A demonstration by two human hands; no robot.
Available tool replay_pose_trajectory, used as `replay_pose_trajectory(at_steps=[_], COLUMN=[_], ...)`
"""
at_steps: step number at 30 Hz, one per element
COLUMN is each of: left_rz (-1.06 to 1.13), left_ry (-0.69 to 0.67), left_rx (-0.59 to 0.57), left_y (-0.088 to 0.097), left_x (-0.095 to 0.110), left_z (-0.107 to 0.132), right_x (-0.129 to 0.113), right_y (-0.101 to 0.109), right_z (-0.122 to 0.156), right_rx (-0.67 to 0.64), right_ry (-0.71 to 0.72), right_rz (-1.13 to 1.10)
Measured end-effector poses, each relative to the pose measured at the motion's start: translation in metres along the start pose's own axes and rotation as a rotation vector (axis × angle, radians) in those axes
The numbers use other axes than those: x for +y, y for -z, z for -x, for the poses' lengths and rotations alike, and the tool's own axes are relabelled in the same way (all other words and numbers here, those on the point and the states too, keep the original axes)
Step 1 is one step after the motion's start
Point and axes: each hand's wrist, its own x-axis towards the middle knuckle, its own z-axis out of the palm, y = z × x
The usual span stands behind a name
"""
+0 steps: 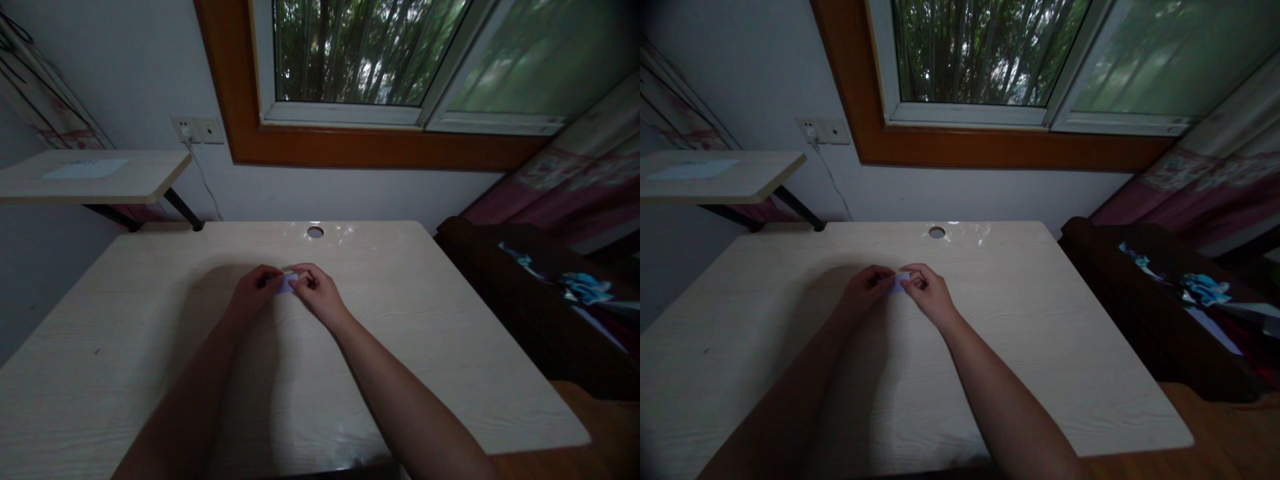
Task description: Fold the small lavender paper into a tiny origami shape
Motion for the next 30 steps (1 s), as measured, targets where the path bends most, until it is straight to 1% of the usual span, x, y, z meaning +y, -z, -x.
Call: replay_pose_trajectory(at_steps=[4, 9, 18, 23, 28, 30], left_rz=[-0.059, -0.132, -0.203, -0.166, -0.043, -0.022], left_ry=[-0.041, -0.067, -0.05, -0.008, 0.066, 0.074], left_rx=[-0.033, -0.05, -0.037, 0.026, 0.129, 0.185], left_y=[-0.001, -0.002, -0.001, 0.001, 0.005, 0.008], left_x=[0.001, 0.002, 0.0, 0.004, 0.005, 0.004], left_z=[0.002, 0.002, 0.002, 0.001, -0.001, -0.003], right_x=[-0.001, -0.001, -0.003, 0.001, 0.007, 0.008], right_y=[0.0, -0.001, -0.001, 0.0, 0.002, 0.002], right_z=[0.001, 0.002, 0.003, 0.001, -0.002, -0.003], right_rx=[-0.022, 0.003, 0.037, 0.09, 0.155, 0.181], right_ry=[0.018, 0.044, 0.058, 0.036, 0.018, 0.013], right_rz=[0.073, 0.117, 0.137, 0.105, 0.032, 0.01])
